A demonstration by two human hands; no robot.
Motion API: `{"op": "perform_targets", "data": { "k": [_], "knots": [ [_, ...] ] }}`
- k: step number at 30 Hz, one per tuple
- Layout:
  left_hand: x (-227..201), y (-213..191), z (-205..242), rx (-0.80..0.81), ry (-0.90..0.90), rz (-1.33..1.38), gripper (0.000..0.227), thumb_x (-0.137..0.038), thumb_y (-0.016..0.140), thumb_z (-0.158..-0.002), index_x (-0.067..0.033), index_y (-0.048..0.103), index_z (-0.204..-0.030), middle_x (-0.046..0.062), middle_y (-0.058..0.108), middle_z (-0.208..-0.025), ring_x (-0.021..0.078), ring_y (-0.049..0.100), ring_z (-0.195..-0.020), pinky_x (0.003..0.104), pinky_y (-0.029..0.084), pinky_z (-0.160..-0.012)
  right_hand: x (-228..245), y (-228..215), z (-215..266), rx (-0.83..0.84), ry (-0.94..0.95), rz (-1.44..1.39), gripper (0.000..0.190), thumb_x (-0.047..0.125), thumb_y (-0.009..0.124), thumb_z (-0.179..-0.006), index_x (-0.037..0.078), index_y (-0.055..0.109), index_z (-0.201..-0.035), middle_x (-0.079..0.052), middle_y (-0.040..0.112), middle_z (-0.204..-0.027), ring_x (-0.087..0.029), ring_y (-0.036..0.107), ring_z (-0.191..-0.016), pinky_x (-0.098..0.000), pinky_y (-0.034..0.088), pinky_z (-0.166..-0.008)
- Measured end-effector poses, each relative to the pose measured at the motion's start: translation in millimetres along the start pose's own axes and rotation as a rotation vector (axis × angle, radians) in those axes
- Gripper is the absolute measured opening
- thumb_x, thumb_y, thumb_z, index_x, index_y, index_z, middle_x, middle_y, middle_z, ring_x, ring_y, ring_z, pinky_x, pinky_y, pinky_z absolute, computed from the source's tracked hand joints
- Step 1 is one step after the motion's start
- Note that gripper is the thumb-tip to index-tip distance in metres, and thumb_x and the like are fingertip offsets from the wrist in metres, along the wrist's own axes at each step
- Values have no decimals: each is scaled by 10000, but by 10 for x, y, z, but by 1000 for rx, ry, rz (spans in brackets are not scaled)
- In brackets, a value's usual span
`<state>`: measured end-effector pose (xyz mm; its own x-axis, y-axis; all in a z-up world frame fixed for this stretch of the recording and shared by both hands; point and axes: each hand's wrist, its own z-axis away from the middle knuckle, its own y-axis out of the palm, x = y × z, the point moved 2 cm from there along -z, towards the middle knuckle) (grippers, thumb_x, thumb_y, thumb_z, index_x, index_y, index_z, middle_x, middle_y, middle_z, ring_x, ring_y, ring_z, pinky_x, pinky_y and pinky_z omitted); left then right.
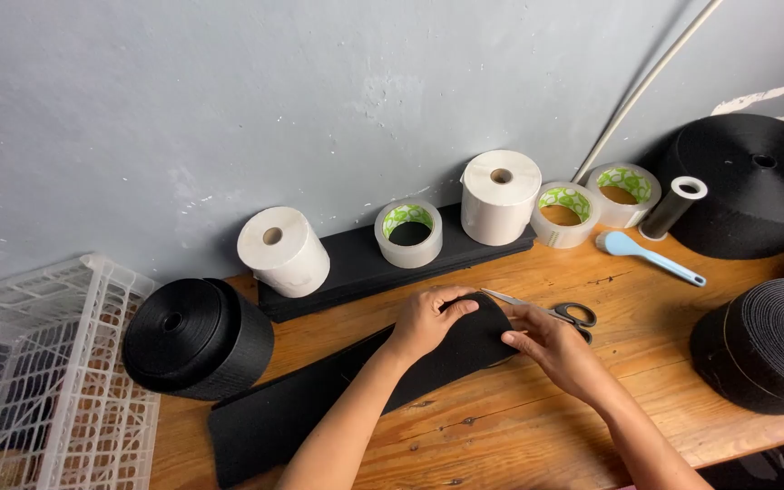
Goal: The person cuts a black textured mat with scissors, trims the edges, and smooths the surface. The person handles the mat and scissors throughout the process on a wooden table.
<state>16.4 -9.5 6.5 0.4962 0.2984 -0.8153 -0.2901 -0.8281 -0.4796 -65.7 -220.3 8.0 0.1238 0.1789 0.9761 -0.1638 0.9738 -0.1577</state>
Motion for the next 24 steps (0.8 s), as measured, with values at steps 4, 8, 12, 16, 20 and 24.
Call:
{"op": "perform_targets", "data": {
  "k": [4, 8, 12, 16, 20, 24],
  "knots": [
    [-92, -66, 2, 10, 3, 2, 326, -338, 675, -961, -89, 754, -1156, 44, 781, -1160, 189, 753, -1089, 294, 583, -915, -292, 37, -107, -61, 56, -47, 206, 135, 648, -1007, 76, 594, -817, -17, 523, -738, -99, 550, -675, -290, 631, -629],
    [-231, -146, 12, 34, -75, -64, 385, -366, 702, -956, -76, 734, -1208, 118, 768, -1138, 286, 733, -1086, 384, 589, -882, -291, 61, -134, -98, 95, -108, 94, 94, 677, -971, 10, 713, -951, -118, 717, -787, -168, 684, -646, -310, 654, -617],
    [-356, -322, 30, 113, -168, -79, 405, -349, 714, -962, -26, 723, -1205, 230, 751, -1101, 412, 696, -1108, 507, 578, -920, -145, 26, -102, -148, 121, -94, 134, 93, 697, -962, -12, 757, -1020, -211, 800, -768, -219, 748, -580, -339, 644, -618],
    [-433, -618, 145, 251, -289, -170, 446, -353, 723, -941, -55, 699, -1273, 203, 732, -1207, 373, 663, -1210, 500, 548, -998, -211, -110, -99, -208, 124, -139, 145, 41, 707, -945, -53, 744, -1050, -243, 777, -782, -267, 749, -653, -392, 655, -630],
    [-414, -949, 364, 350, -447, -301, 391, -355, 736, -917, -140, 727, -1243, 133, 754, -1209, 326, 658, -1241, 487, 521, -1044, -207, -326, -110, -282, 88, -110, 166, 30, 673, -986, -67, 732, -1106, -230, 742, -813, -256, 708, -697, -401, 643, -670],
    [-54, -1249, 730, 376, -474, -547, 371, -454, 759, -863, -162, 730, -1091, 22, 780, -1131, 256, 714, -1082, 404, 519, -852, -125, -562, -53, -342, 125, -56, 115, 117, 674, -1008, 21, 730, -1041, -58, 717, -982, -250, 696, -657, -297, 584, -690]
  ]
}}
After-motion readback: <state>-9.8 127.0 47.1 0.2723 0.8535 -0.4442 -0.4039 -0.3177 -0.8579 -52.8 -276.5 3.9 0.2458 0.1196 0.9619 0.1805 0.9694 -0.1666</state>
